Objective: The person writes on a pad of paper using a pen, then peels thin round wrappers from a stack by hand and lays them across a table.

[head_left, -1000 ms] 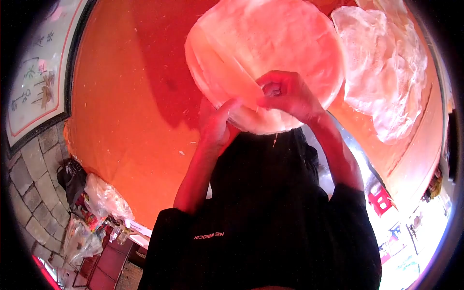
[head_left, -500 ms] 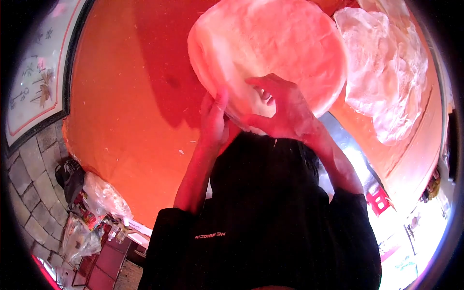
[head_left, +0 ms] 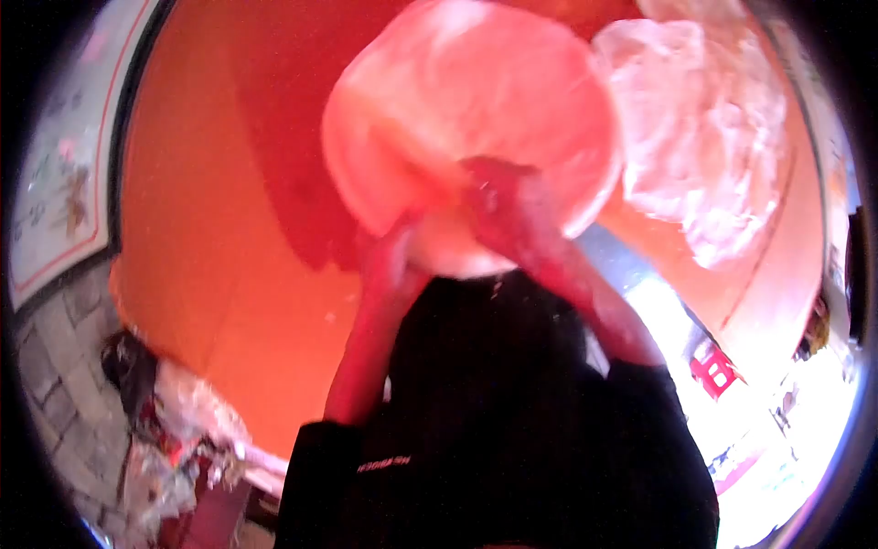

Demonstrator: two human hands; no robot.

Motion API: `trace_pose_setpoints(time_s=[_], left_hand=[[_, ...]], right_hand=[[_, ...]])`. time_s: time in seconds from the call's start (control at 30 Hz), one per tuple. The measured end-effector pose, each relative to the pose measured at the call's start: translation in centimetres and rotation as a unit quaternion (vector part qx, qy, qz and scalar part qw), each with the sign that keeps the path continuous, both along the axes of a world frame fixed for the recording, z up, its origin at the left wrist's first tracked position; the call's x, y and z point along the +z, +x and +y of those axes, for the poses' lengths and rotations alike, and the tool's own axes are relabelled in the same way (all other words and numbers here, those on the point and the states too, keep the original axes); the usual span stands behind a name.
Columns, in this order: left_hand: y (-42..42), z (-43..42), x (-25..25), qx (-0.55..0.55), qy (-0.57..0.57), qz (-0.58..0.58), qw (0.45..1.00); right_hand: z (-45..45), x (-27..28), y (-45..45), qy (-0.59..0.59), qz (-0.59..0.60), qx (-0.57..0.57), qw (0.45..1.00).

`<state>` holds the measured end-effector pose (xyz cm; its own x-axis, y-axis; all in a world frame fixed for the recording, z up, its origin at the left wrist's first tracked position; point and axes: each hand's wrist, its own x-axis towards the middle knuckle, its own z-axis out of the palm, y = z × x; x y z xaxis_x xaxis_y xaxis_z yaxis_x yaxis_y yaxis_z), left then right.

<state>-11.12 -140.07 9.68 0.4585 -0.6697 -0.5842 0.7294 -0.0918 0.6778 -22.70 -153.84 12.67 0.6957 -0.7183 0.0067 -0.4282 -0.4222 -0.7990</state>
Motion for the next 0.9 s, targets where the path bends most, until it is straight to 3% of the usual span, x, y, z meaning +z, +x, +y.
trace_pose_setpoints(time_s=[0.1,0.2,0.3,0.37,0.57,0.7,0.83,0.9], left_hand=[[0.3,0.5,-0.4,-0.025,-0.01,0.013,1.0],[1.9,1.0,-0.8,-0.025,-0.014,-0.004,1.0],[5.0,1.6,0.0,-0.021,-0.02,-0.047,0.998],[7.5,2.9,0.5,-0.021,-0.02,-0.072,0.997],[13.6,8.3,-2.5,0.008,0.003,-0.051,0.999],[11.4,8.7,-2.2,0.04,-0.035,-0.042,0.998],[9.3,8.7,-0.6,0.044,-0.057,-0.061,0.996],[8.4,8.5,0.5,0.041,-0.062,-0.076,0.994]], right_hand=[[-0.2,0.1,-0.1,-0.029,0.042,0.013,0.999],[-3.9,3.4,0.3,0.131,-0.052,0.004,0.99],[-12.4,8.5,-2.6,0.334,-0.135,0.026,0.932],[-18.7,11.6,-5.8,0.335,-0.212,0.097,0.913],[-33.1,16.7,-11.6,0.273,-0.331,-0.038,0.903],[-34.9,12.2,-19.3,0.197,-0.305,-0.192,0.912],[-28.4,3.2,-22.0,0.165,-0.2,-0.39,0.884],[-24.2,-1.2,-19.4,0.106,-0.172,-0.25,0.947]])
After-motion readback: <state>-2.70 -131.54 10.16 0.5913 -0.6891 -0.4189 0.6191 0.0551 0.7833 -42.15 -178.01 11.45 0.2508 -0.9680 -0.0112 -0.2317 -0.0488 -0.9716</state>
